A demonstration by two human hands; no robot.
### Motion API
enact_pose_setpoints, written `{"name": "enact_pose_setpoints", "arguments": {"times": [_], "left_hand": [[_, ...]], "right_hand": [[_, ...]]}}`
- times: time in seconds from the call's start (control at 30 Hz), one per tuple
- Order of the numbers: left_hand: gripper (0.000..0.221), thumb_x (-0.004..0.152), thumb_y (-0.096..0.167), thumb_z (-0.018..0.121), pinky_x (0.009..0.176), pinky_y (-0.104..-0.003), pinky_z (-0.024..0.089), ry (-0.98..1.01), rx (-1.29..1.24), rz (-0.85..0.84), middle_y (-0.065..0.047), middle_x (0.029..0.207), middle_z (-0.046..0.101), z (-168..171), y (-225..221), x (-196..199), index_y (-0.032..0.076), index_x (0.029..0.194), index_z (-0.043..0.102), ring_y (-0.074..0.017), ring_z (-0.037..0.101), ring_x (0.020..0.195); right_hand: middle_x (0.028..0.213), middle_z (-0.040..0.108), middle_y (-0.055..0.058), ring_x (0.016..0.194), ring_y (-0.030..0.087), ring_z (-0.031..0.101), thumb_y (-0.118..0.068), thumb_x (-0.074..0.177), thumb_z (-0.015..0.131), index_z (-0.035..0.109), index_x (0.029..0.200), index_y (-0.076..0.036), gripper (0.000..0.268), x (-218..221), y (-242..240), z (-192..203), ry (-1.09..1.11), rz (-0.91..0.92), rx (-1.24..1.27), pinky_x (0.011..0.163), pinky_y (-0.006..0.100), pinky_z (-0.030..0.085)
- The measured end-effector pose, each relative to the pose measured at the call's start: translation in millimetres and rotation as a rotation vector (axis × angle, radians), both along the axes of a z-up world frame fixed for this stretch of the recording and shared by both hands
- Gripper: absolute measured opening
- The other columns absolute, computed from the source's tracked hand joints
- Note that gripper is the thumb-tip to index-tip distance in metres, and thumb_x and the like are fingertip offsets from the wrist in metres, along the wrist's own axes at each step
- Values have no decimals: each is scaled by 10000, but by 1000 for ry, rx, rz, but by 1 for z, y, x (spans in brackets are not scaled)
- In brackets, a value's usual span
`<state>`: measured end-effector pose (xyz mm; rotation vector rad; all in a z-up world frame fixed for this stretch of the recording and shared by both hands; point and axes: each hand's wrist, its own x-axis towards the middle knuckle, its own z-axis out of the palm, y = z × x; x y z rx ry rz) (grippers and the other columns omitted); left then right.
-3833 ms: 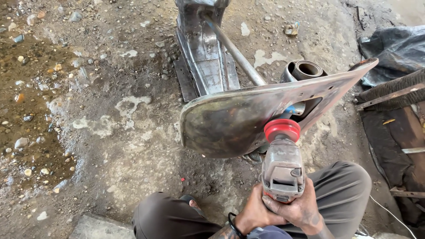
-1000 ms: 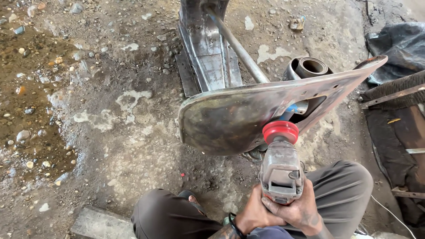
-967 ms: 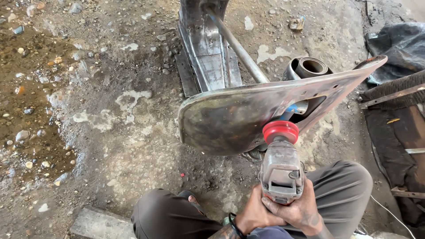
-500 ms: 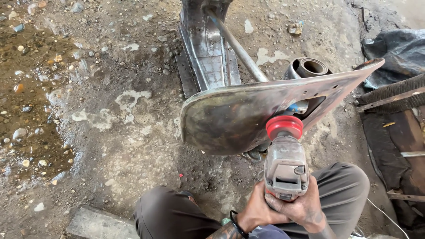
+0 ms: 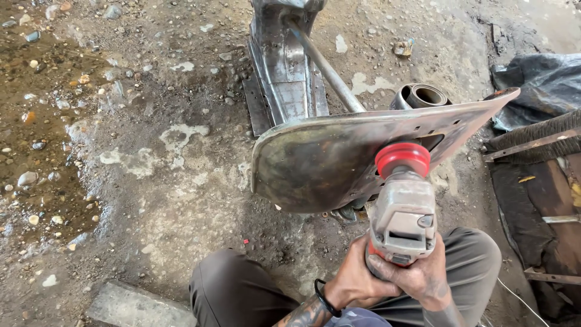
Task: Using a power angle grinder to sand and smooth the metal frame of a motorcycle.
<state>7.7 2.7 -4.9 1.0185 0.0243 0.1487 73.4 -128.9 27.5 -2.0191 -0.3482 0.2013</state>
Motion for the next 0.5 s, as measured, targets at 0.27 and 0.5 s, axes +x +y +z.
{"name": "enact_pose_setpoints", "arguments": {"times": [0.27, 0.5], "left_hand": [[657, 629, 327, 815, 938, -316, 539, -90, 1, 49, -65, 1123, 695, 9, 6, 2, 41, 1185, 613, -123, 610, 1054], [699, 600, 315, 728, 864, -316, 565, 28, 152, 8, -75, 1092, 709, 17, 5, -25, 6, 1217, 618, -142, 627, 975]], "right_hand": [[836, 799, 48, 762, 115, 722, -124, 497, 941, 777, 884, -73, 423, 2, 20, 29, -28, 95, 56, 719, 299, 619], [1036, 782, 102, 930, 152, 729, -101, 400, 990, 713, 1075, -38, 732, -9, -41, -48, -70, -19, 43, 870, 323, 617]]}}
